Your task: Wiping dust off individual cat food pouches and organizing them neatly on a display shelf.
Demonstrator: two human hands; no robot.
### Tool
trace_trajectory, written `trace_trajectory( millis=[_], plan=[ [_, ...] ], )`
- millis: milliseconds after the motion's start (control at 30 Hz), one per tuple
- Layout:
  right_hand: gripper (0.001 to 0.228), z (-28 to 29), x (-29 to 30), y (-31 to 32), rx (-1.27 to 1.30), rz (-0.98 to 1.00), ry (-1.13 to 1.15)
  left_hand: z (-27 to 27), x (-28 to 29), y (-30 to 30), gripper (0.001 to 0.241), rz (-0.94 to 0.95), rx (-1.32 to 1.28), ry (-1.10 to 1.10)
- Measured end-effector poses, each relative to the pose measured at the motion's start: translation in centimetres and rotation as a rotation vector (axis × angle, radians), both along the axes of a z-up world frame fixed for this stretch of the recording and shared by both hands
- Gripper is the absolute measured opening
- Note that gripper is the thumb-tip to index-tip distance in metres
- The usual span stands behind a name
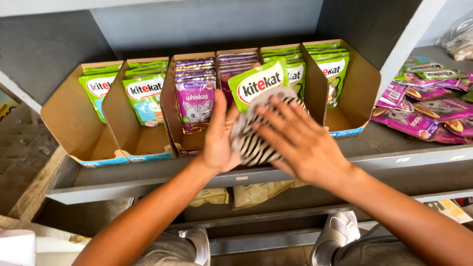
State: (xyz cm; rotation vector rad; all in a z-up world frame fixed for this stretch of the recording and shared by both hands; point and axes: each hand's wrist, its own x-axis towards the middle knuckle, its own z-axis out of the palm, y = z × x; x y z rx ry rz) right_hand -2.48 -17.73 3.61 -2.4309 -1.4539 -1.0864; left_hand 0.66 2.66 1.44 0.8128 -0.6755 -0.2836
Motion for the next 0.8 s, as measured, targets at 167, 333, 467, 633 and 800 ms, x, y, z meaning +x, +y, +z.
trace_trajectory(
  millis=[167, 333, 467, 633, 800],
  plan=[
    [0.068, 0.9, -0.9, 1.2, 0.202, -0.011, 0.047, 0.5, -0.4, -0.2, 0.092, -0.223, -0.107, 0.052],
    [0.069, 1.0, -0.2, 1.2, 0.054, 0.100, -0.021, -1.0, 0.5, 0.0, 0.092, -0.271, -0.083, -0.038],
    [0.068, 1.0, 0.0, 1.3, 0.280, 0.009, 0.068, -0.5, -0.3, -0.2, 0.088, -0.339, -0.117, -0.031],
    [0.063, 0.9, 0.2, 1.6, 0.068, 0.114, -0.003, -1.0, 0.0, -0.1, 0.087, -0.279, -0.130, 0.082],
    [0.064, 0.5, 0.1, 2.2, 0.342, 0.043, 0.077, -0.7, -0.1, -0.2, 0.086, -0.327, -0.099, -0.063]
  ],
)
